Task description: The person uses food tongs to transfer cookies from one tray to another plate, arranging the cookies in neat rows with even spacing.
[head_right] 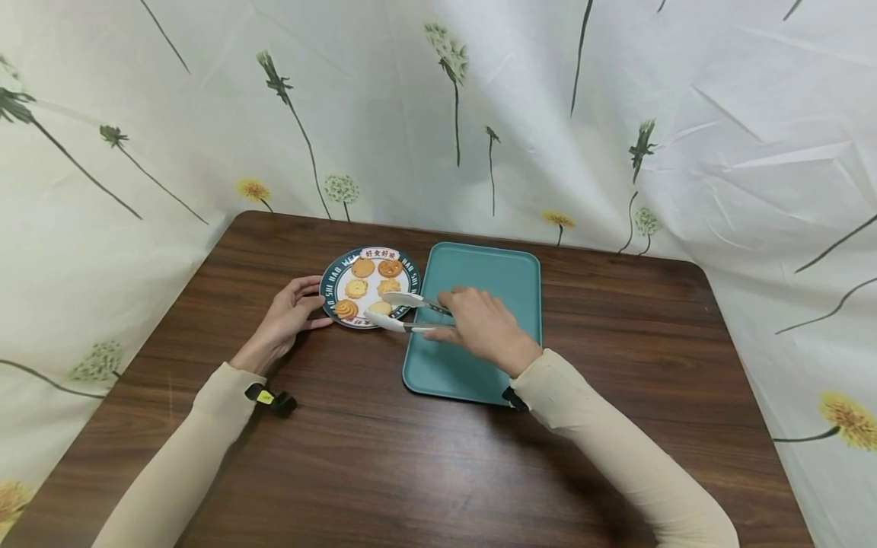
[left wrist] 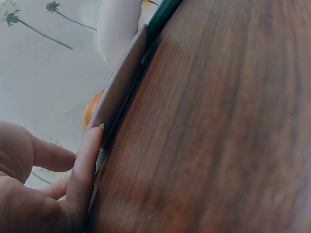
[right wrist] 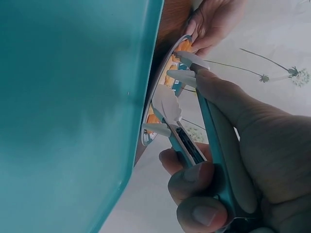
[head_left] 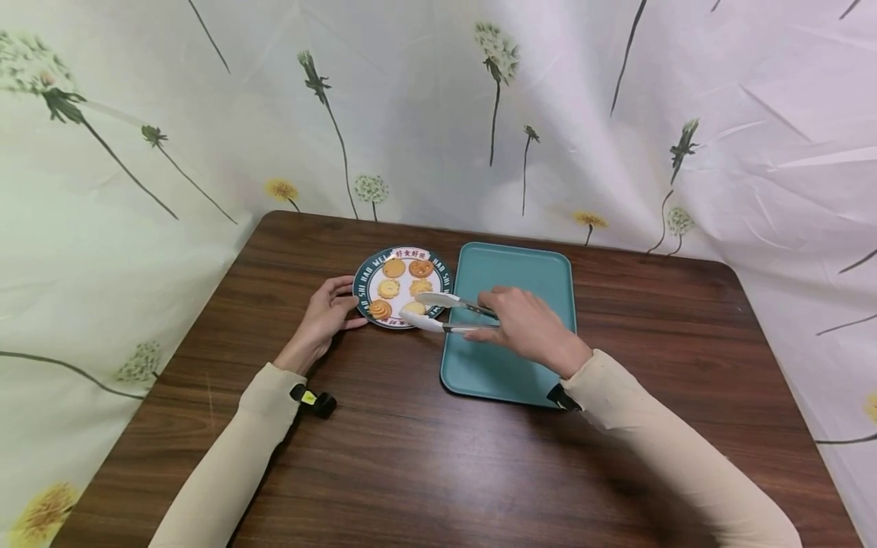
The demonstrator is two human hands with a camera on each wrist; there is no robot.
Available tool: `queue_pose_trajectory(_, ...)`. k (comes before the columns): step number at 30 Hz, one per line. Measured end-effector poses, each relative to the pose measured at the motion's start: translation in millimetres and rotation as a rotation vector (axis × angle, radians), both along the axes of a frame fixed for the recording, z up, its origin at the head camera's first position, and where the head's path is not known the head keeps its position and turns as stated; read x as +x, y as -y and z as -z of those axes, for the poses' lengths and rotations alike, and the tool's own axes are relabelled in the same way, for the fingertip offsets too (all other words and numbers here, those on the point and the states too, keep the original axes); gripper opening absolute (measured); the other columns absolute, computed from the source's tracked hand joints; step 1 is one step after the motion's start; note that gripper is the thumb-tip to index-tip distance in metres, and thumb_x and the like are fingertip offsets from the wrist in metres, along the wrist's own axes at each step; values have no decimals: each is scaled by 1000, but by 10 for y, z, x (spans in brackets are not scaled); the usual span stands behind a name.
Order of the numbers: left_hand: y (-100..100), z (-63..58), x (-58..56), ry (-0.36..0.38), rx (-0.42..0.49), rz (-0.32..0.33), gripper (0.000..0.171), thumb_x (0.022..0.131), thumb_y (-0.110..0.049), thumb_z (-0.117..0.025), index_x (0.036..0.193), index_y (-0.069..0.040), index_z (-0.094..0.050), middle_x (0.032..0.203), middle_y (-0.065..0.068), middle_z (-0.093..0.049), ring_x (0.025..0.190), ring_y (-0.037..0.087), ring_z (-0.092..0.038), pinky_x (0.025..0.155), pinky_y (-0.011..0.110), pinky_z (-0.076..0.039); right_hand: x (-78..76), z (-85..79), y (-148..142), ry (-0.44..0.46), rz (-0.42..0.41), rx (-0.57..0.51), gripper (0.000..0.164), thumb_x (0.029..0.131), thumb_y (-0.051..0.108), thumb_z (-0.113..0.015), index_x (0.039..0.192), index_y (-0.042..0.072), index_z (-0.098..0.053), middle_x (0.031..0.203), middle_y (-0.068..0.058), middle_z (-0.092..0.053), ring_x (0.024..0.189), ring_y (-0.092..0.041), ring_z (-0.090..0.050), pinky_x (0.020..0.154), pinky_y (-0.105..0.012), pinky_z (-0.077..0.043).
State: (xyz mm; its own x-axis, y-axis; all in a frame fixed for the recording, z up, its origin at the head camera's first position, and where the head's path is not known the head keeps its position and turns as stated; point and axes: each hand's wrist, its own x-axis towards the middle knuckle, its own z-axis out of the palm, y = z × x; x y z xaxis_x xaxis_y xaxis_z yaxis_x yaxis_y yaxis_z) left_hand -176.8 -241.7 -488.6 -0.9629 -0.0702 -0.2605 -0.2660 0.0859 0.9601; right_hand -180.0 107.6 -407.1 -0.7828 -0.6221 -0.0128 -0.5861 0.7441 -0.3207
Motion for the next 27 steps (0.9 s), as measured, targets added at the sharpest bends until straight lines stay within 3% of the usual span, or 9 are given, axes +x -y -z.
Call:
queue_pose_trajectory(14,-5,-14,1,3,-3,0,54,111,-7,-42,162,-6,-27,160,23,-32,123,25,-55,87,23,-67,62,6,-72,-23,17,-25,52,91,54,-77,118,10,-71,99,-6,-72,70,-14,-57,54,-25,-48)
queue_pose_trajectory(27,-10,-12,5,-2,-13,2,54,111,-8,-41,163,-6,-25,161,23,-31,125,25,-54,87,22,-66,56,16,-358,-73,179,-155,55,90,56,-77,121,10,-71,105,-5,-73,80,-19,-62,64,-34,-58)
